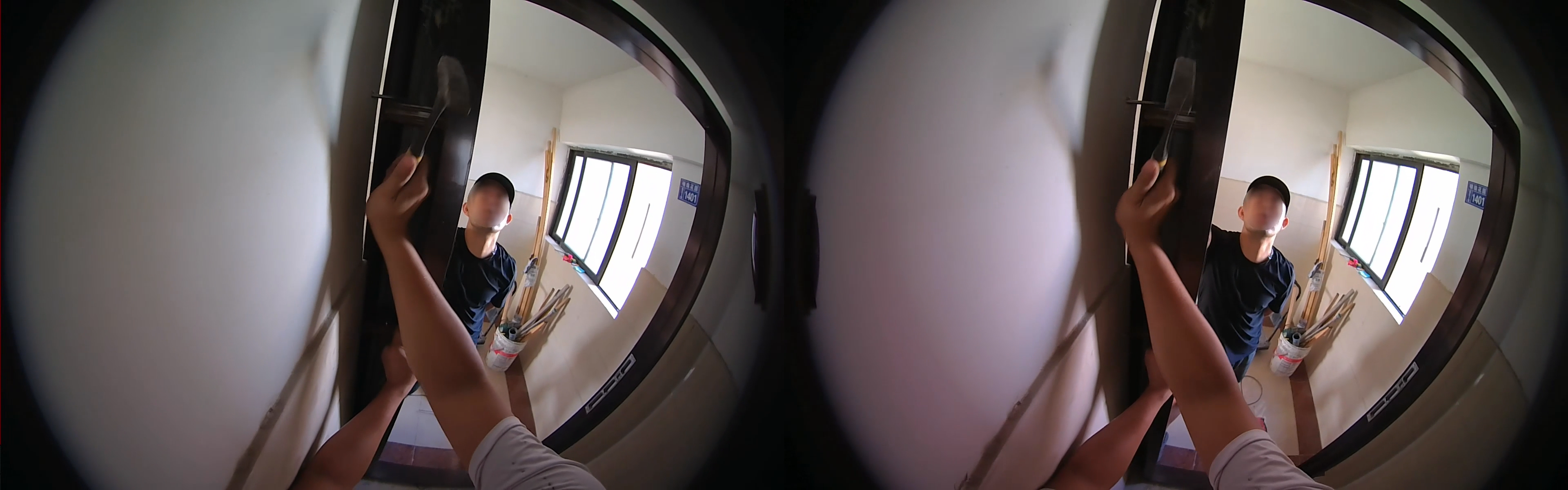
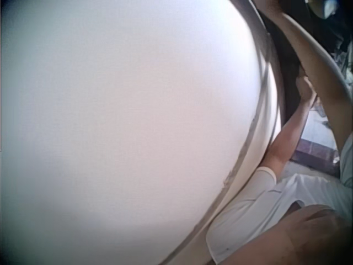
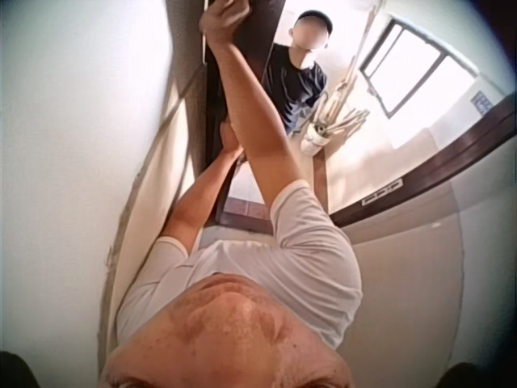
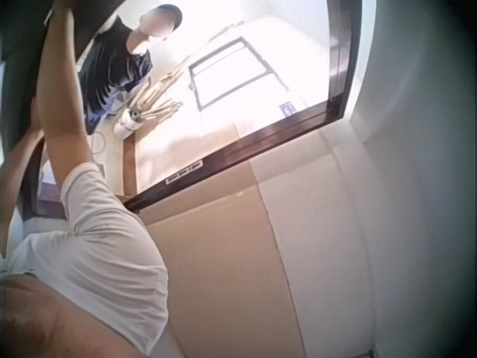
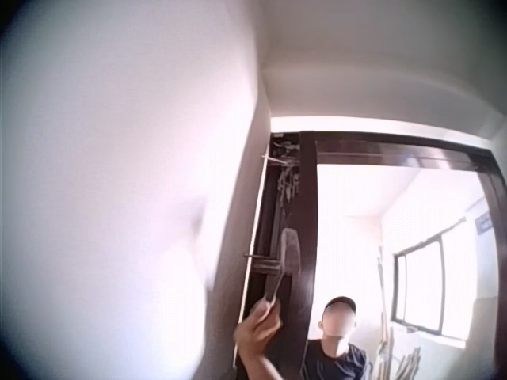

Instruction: The person uses a hammer to knock on a door frame, then prepares a welding machine by untangling hoses and cables, connecting an electrical plug to a power strip, opening a gas cylinder valve, and assembling a welding torch.

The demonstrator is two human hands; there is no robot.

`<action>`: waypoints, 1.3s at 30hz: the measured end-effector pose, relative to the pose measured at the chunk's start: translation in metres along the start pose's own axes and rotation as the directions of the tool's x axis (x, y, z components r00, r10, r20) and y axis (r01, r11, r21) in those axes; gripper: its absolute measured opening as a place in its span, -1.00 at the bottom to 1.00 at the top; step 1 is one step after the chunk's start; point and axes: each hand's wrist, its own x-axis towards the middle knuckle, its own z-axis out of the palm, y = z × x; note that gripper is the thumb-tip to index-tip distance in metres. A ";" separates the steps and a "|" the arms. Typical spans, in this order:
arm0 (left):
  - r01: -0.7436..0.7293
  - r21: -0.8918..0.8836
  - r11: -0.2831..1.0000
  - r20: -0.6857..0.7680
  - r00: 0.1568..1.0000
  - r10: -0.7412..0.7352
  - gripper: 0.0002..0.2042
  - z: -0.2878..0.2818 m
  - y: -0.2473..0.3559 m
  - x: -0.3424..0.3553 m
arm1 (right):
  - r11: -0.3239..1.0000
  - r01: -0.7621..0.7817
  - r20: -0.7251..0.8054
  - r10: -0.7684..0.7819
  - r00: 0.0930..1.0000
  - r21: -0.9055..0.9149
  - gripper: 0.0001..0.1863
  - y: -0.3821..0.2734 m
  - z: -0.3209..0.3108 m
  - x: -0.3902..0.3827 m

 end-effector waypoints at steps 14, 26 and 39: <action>0.311 -0.499 0.809 0.235 0.947 -0.220 -0.69 0.025 -0.086 -0.049 | 0.959 -0.271 -0.036 0.269 0.962 -0.080 -0.42 0.051 0.044 -0.024; -0.016 0.119 0.993 0.203 0.979 -0.009 -0.68 0.030 -0.046 -0.030 | 0.979 -0.199 -0.058 0.196 0.979 -0.039 -0.33 0.057 0.025 -0.004; 0.045 -0.103 0.994 0.201 0.979 -0.024 -0.68 0.029 -0.034 -0.038 | 0.998 0.049 -0.183 -0.054 0.982 -0.032 -0.39 0.080 0.019 0.000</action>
